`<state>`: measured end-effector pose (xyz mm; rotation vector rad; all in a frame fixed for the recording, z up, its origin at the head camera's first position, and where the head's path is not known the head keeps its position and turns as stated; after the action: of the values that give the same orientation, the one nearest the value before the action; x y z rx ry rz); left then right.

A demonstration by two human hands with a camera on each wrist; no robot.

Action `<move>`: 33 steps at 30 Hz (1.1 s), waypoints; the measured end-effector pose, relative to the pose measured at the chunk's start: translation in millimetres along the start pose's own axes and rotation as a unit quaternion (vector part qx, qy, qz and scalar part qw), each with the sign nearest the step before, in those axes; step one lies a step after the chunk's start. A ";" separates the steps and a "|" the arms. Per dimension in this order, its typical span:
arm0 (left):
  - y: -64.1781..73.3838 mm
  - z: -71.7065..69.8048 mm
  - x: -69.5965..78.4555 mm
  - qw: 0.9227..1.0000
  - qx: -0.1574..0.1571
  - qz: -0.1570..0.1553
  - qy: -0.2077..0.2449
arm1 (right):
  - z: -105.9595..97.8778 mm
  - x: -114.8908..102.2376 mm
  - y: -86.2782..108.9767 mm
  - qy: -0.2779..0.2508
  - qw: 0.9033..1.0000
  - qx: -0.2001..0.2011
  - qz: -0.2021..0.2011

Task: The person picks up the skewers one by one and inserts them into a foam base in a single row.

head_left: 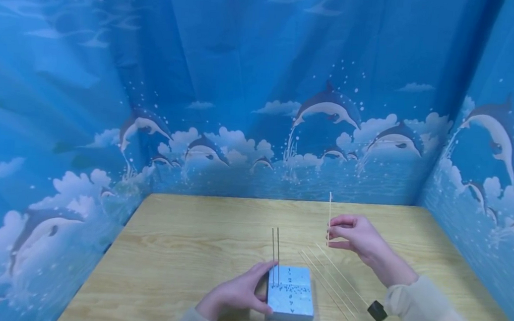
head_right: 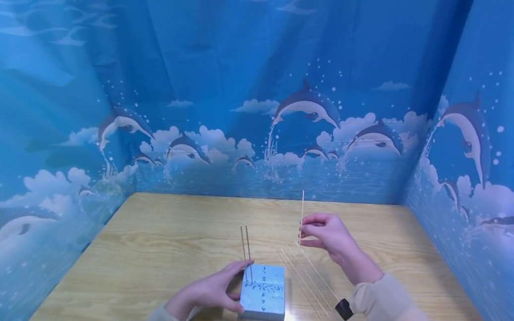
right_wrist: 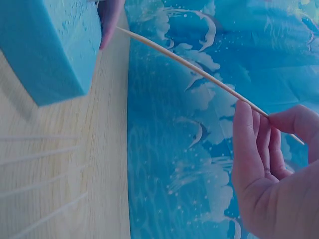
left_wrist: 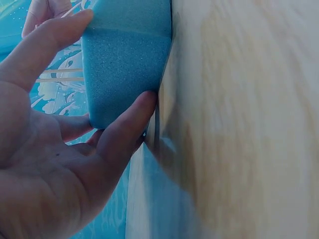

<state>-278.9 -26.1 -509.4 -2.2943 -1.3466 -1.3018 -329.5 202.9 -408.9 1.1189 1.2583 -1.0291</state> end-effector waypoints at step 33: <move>-0.1 -0.9 -1.6 1.000 -0.001 0.015 0.013 | 74.0 -25.1 27.5 0.096 0.987 0.049 -0.120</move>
<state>-279.8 -27.4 -510.1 -2.2818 -1.2986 -1.3195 -291.0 134.2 -383.2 1.1838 1.5377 -1.1955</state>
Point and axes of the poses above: each hand's wrist, its own y-axis away from the middle knuckle, its own z-axis out of the palm, x = y × z, the point moved 10 cm from there along -y, towards the middle knuckle, and after that the axes turned 6 degrees about -z, right-handed, at the moved point
